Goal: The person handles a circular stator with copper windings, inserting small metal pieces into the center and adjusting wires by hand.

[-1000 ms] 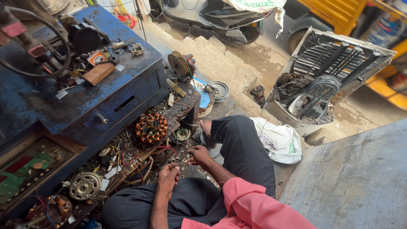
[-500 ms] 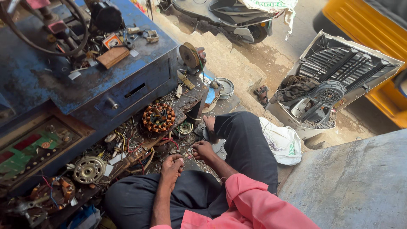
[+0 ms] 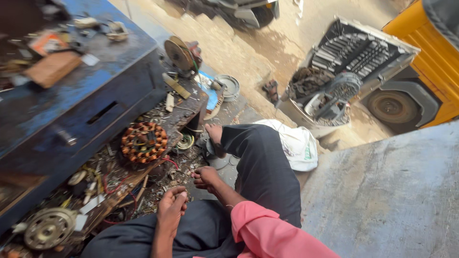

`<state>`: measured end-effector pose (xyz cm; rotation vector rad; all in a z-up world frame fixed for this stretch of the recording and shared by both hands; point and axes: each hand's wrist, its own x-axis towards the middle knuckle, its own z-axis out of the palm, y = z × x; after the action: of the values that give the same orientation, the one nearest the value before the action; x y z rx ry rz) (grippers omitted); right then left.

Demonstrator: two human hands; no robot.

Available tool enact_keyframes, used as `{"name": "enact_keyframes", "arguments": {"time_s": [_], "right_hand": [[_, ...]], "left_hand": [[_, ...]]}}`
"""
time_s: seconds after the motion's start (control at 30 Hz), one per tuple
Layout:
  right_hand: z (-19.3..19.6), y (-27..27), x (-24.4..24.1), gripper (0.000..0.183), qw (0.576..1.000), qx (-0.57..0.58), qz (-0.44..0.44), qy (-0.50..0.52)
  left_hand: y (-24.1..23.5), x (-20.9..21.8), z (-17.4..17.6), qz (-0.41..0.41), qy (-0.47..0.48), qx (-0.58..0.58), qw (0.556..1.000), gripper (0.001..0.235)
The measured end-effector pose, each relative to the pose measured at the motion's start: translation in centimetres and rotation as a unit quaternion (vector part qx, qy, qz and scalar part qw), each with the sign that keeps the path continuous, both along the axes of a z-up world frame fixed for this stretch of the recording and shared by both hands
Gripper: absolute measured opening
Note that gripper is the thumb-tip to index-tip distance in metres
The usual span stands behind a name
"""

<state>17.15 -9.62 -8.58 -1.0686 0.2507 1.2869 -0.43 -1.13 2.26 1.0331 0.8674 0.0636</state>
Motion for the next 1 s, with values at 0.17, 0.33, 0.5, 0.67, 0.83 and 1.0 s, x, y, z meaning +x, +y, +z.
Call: {"name": "enact_keyframes", "arguments": {"time_s": [0.17,0.33,0.5,0.67,0.83,1.0], "right_hand": [[-3.0,0.4,2.7,0.016,0.657,-0.233,0.308,-0.647],[-8.2,-0.7,3.6,0.013,0.968,-0.194,-0.157,0.04],[-13.9,-2.4,3.3,0.013,0.933,-0.309,-0.159,0.088],[-19.5,-3.5,1.8,0.029,0.859,-0.483,0.12,-0.12],[-23.3,-1.6,1.8,0.038,0.809,-0.456,0.227,-0.294],[-26.6,0.1,1.7,0.046,0.778,-0.397,0.346,-0.342]], "left_hand": [[-0.7,0.7,1.6,0.016,-0.044,-0.028,0.998,0.031],[-0.9,0.9,3.6,0.032,-0.008,-0.045,0.998,0.033],[-0.6,2.1,3.8,0.034,0.017,-0.063,0.997,0.034],[-1.0,2.8,2.8,0.009,0.049,-0.1,0.994,0.032],[-2.6,2.9,1.7,-0.027,0.093,-0.167,0.981,0.029],[-3.0,2.3,0.5,-0.037,0.095,-0.173,0.98,0.026]]}}
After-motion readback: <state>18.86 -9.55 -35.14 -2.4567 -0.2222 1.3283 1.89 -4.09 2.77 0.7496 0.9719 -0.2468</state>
